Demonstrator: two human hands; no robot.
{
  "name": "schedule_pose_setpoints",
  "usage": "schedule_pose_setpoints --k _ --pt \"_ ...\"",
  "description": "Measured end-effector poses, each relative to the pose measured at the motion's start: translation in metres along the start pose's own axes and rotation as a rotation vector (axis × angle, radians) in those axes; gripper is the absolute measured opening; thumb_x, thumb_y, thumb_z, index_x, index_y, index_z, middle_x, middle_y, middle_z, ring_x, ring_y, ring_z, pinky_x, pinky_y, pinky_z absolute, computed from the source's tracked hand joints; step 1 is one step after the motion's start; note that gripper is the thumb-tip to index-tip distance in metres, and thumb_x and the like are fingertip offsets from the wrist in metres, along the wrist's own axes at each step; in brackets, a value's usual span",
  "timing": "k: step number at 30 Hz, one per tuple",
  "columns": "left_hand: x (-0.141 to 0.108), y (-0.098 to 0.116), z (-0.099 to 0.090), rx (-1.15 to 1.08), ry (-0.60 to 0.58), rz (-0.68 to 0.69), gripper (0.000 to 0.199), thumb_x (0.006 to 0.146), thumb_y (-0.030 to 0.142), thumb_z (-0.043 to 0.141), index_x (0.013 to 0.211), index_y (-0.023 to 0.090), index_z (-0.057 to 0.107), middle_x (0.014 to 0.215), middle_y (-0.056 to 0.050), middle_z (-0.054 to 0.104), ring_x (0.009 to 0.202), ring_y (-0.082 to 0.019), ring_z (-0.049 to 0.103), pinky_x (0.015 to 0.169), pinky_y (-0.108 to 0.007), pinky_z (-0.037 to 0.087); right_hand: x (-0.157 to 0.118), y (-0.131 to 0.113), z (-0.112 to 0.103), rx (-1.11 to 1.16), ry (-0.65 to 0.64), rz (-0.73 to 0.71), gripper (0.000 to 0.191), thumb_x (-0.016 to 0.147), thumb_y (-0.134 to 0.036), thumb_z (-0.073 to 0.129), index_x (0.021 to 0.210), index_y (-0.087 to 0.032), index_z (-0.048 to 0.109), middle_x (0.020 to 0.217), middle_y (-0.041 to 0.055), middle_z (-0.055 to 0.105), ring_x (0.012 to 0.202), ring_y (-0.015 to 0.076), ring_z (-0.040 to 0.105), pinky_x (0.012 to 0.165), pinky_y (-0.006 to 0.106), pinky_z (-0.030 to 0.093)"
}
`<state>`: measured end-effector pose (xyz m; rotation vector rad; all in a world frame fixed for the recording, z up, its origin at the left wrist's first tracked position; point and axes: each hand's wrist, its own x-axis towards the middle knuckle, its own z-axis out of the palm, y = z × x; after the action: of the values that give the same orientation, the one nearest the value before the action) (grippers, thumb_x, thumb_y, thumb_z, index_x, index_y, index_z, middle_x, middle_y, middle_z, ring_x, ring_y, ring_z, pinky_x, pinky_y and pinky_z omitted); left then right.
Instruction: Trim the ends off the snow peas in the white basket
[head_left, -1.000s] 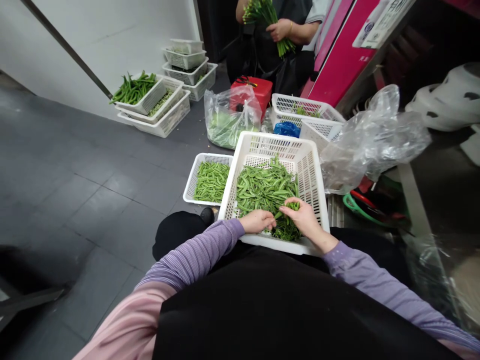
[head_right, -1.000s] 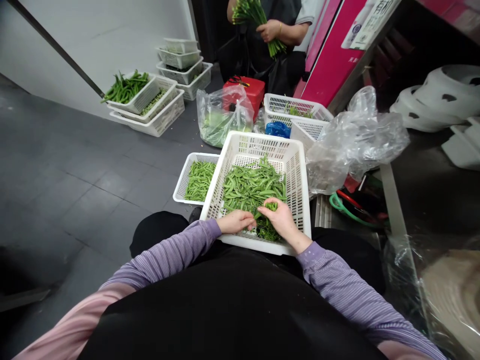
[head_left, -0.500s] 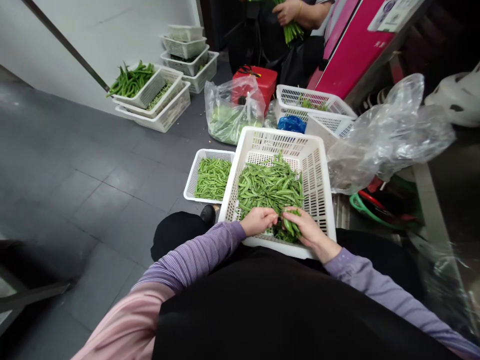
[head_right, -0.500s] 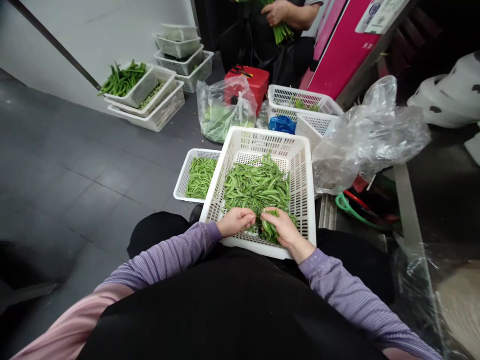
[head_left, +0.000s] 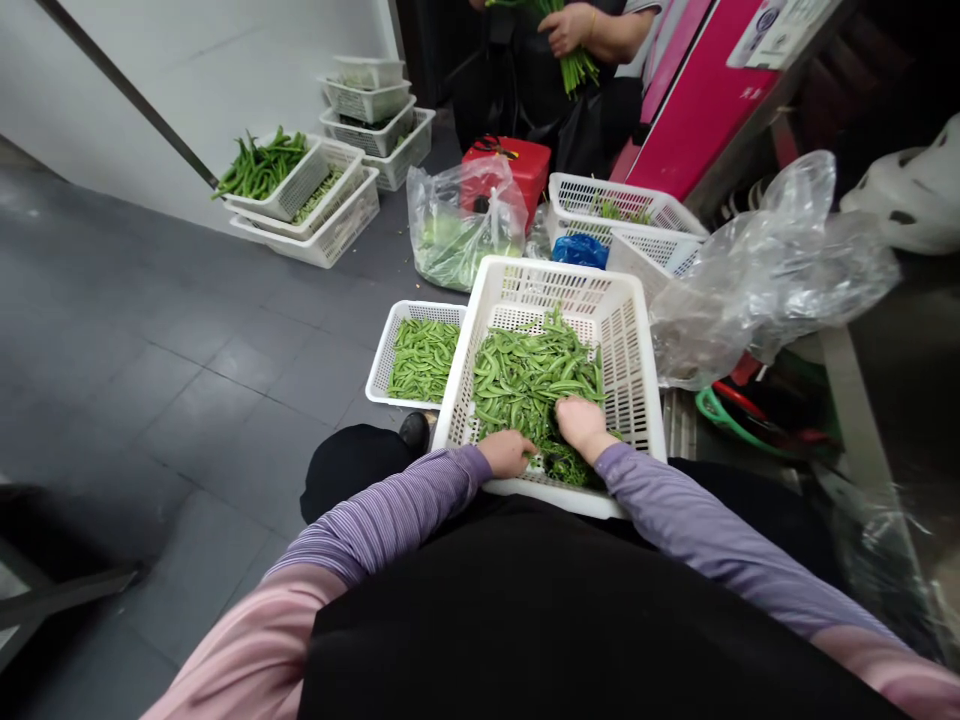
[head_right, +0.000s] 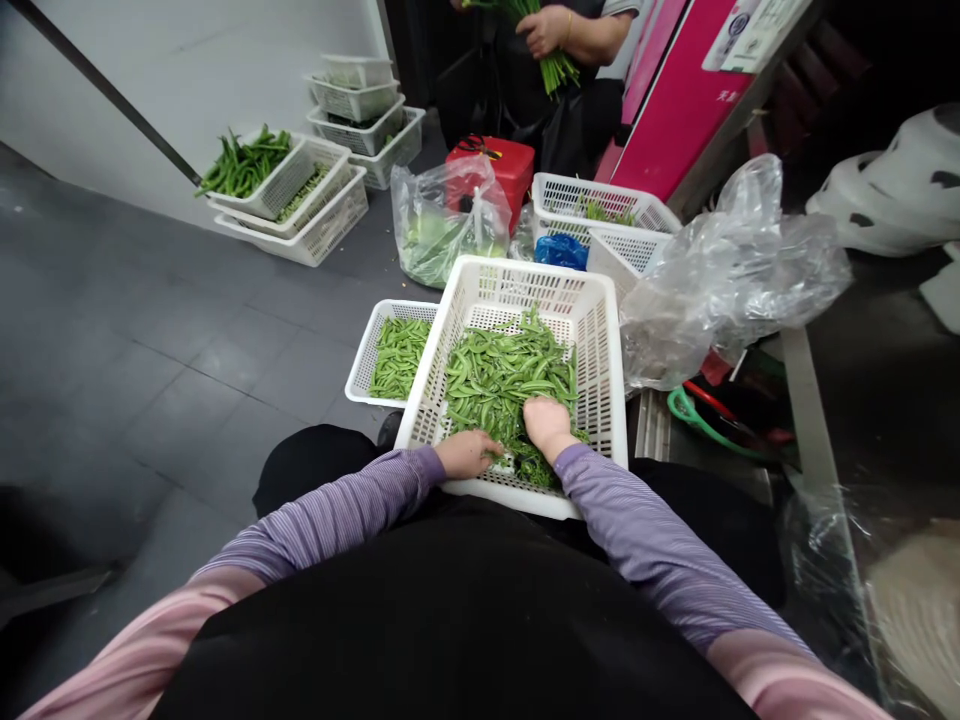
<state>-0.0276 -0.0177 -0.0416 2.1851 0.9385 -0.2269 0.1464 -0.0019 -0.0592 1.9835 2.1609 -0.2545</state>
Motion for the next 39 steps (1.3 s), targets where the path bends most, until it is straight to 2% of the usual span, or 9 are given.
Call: schedule_pose_setpoints --k 4,9,12,15,20,24,27,32,39 --pt "-0.003 0.002 -0.001 -0.004 -0.006 0.007 0.033 0.07 0.019 0.047 0.099 0.018 0.064 0.1 -0.009 0.062 0.089 -0.021 0.056 0.082 -0.03 0.042 -0.001 -0.004 0.007 -0.006 -0.018 -0.012 0.024 0.076 -0.006 0.041 0.084 -0.008 0.063 0.084 0.0189 0.063 0.081 0.0253 0.061 0.066 0.033 0.045" --pt "-0.001 0.004 -0.007 -0.258 0.263 -0.051 0.022 0.072 0.017 0.046 0.083 0.016 0.065 0.08 -0.004 0.065 0.072 -0.014 0.058 0.073 -0.024 0.044 -0.016 0.015 -0.013 0.09 0.011 -0.036 0.021 0.075 -0.026 0.051 0.091 -0.018 0.063 0.09 0.01 0.065 0.079 0.0212 0.062 0.067 0.029 0.045" --pt "0.004 0.008 -0.009 -0.532 0.339 -0.107 0.018 0.076 0.02 0.046 0.084 0.014 0.06 0.068 0.0 0.062 0.052 -0.008 0.055 0.057 -0.02 0.045 -0.032 0.019 -0.032 0.297 0.082 -0.175 0.022 0.073 -0.03 0.053 0.09 -0.022 0.063 0.091 0.0044 0.066 0.082 0.0182 0.061 0.073 0.028 0.044" --pt "0.007 0.016 -0.009 -0.79 0.323 -0.099 0.013 0.078 0.021 0.046 0.084 0.014 0.055 0.063 0.003 0.058 0.042 -0.004 0.049 0.043 -0.016 0.041 -0.046 0.013 -0.047 0.352 0.09 -0.313 0.02 0.072 -0.027 0.053 0.089 -0.022 0.064 0.089 0.0028 0.066 0.081 0.0172 0.06 0.073 0.027 0.044" --pt "-0.003 0.025 -0.015 -1.062 0.246 -0.091 0.008 0.076 0.018 0.05 0.071 0.012 0.048 0.051 0.005 0.052 0.037 -0.004 0.048 0.037 -0.015 0.039 -0.059 0.002 -0.058 0.357 0.106 -0.368 0.02 0.072 -0.024 0.052 0.088 -0.022 0.064 0.087 0.0029 0.065 0.08 0.0175 0.059 0.071 0.027 0.043" --pt "-0.016 0.023 -0.023 -1.313 0.141 -0.041 0.01 0.073 0.017 0.053 0.067 0.01 0.048 0.05 0.001 0.055 0.036 -0.007 0.05 0.035 -0.017 0.041 -0.067 0.001 -0.062 0.577 0.1 -0.419 0.018 0.072 -0.023 0.052 0.085 -0.02 0.063 0.085 0.0026 0.065 0.078 0.0154 0.059 0.072 0.026 0.044" --pt "-0.021 0.022 -0.023 -1.471 0.092 0.013 0.013 0.069 0.02 0.057 0.067 0.009 0.051 0.052 0.0 0.055 0.034 -0.006 0.048 0.033 -0.016 0.038 -0.073 -0.001 -0.065 0.754 0.119 -0.366 0.017 0.072 -0.025 0.053 0.084 -0.019 0.063 0.085 0.0027 0.065 0.079 0.0155 0.059 0.075 0.027 0.044" --pt "-0.023 0.027 -0.02 -1.382 0.081 -0.053 0.011 0.069 0.019 0.057 0.068 0.009 0.052 0.047 0.002 0.053 0.032 -0.006 0.046 0.031 -0.015 0.036 -0.076 -0.001 -0.067 0.88 0.178 -0.204 0.019 0.071 -0.03 0.056 0.083 -0.018 0.062 0.084 0.0034 0.066 0.079 0.0169 0.06 0.078 0.03 0.043" --pt "-0.025 0.023 -0.04 -1.106 0.054 0.025 0.011 0.074 0.021 0.051 0.073 0.01 0.052 0.052 0.002 0.054 0.037 -0.007 0.051 0.034 -0.016 0.042 -0.074 0.002 -0.071 0.609 0.13 -0.437 0.017 0.072 -0.023 0.053 0.085 -0.02 0.062 0.086 0.0032 0.065 0.078 0.0164 0.06 0.071 0.028 0.044"
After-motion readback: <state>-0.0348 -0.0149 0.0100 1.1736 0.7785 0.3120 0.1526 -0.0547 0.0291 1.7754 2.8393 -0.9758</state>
